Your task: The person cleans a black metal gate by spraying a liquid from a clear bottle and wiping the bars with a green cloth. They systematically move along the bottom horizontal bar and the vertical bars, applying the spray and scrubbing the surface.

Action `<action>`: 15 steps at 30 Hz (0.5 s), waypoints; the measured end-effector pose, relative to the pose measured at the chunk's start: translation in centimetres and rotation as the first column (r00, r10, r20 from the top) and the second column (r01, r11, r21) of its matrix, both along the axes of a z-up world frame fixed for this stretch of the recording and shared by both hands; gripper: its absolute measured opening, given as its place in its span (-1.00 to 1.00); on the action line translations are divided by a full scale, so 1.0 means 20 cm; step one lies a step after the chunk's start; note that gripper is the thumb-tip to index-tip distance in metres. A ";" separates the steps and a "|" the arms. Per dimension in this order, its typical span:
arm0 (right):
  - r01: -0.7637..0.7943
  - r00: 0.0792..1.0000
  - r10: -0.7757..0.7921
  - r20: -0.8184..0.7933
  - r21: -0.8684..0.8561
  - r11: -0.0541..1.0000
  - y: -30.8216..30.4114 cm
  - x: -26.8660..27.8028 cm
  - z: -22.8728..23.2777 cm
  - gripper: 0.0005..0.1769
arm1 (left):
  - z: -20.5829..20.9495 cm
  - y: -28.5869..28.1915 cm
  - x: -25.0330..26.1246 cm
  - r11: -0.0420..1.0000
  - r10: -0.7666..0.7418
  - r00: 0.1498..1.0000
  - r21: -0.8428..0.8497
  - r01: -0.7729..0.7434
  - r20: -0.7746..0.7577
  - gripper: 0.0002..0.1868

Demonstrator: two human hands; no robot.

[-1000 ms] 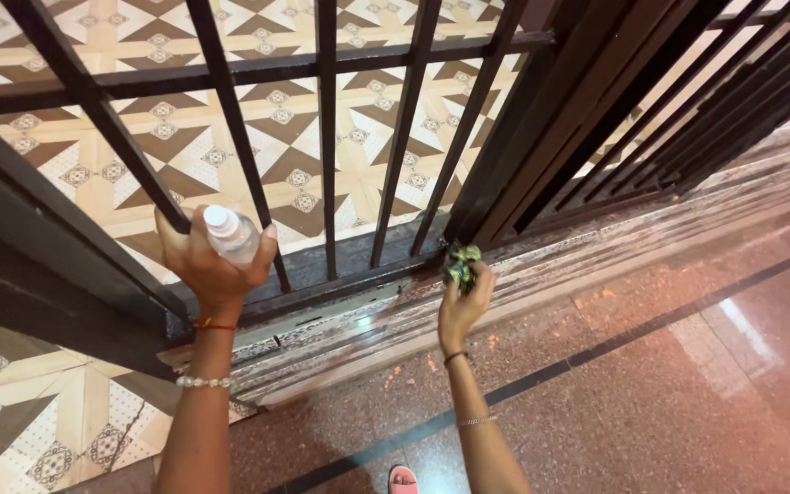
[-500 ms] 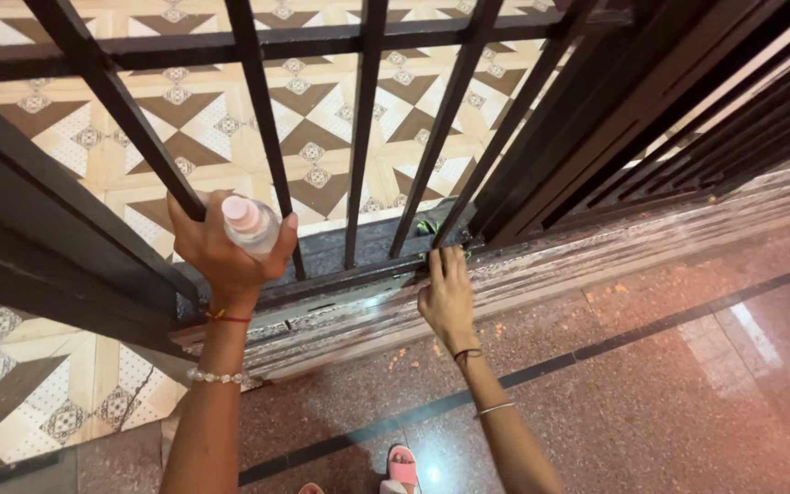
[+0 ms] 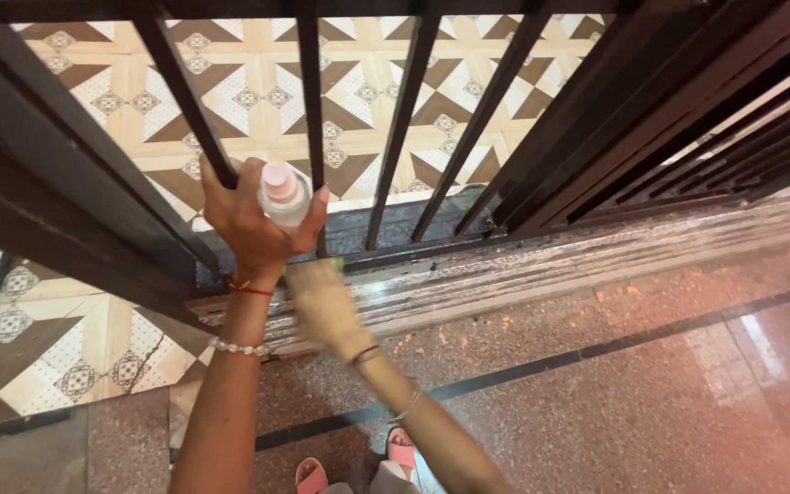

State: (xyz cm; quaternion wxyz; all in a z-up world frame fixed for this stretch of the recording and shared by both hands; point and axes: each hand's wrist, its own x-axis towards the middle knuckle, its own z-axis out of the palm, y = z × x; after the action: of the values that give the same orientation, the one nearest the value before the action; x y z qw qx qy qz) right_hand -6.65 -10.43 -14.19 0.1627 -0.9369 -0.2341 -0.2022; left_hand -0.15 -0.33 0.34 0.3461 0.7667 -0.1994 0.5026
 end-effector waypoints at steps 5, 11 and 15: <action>-0.023 0.983 -0.011 -0.182 -0.183 0.983 0.10 0.06 -0.07 -0.63 | 0.03 0.01 0.01 0.998 -0.047 0.999 0.028 0.047 0.007 -0.45; 0.403 0.812 -0.492 -0.316 -0.307 0.862 -0.80 0.04 0.07 -0.53 | 0.07 0.00 -0.01 1.000 -0.031 1.000 0.006 0.031 -0.003 -0.49; 0.469 0.883 -0.466 0.059 -0.165 0.868 -0.87 0.01 0.27 -0.37 | 0.08 -0.01 -0.01 0.999 -0.047 0.999 -0.023 0.047 0.011 -0.50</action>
State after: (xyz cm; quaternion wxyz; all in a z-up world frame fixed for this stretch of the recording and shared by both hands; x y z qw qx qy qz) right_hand -6.40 -27.77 -8.74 0.0243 -0.9745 -0.0186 -0.2221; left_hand -0.32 -0.58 1.88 0.3655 0.7551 -0.2135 0.5007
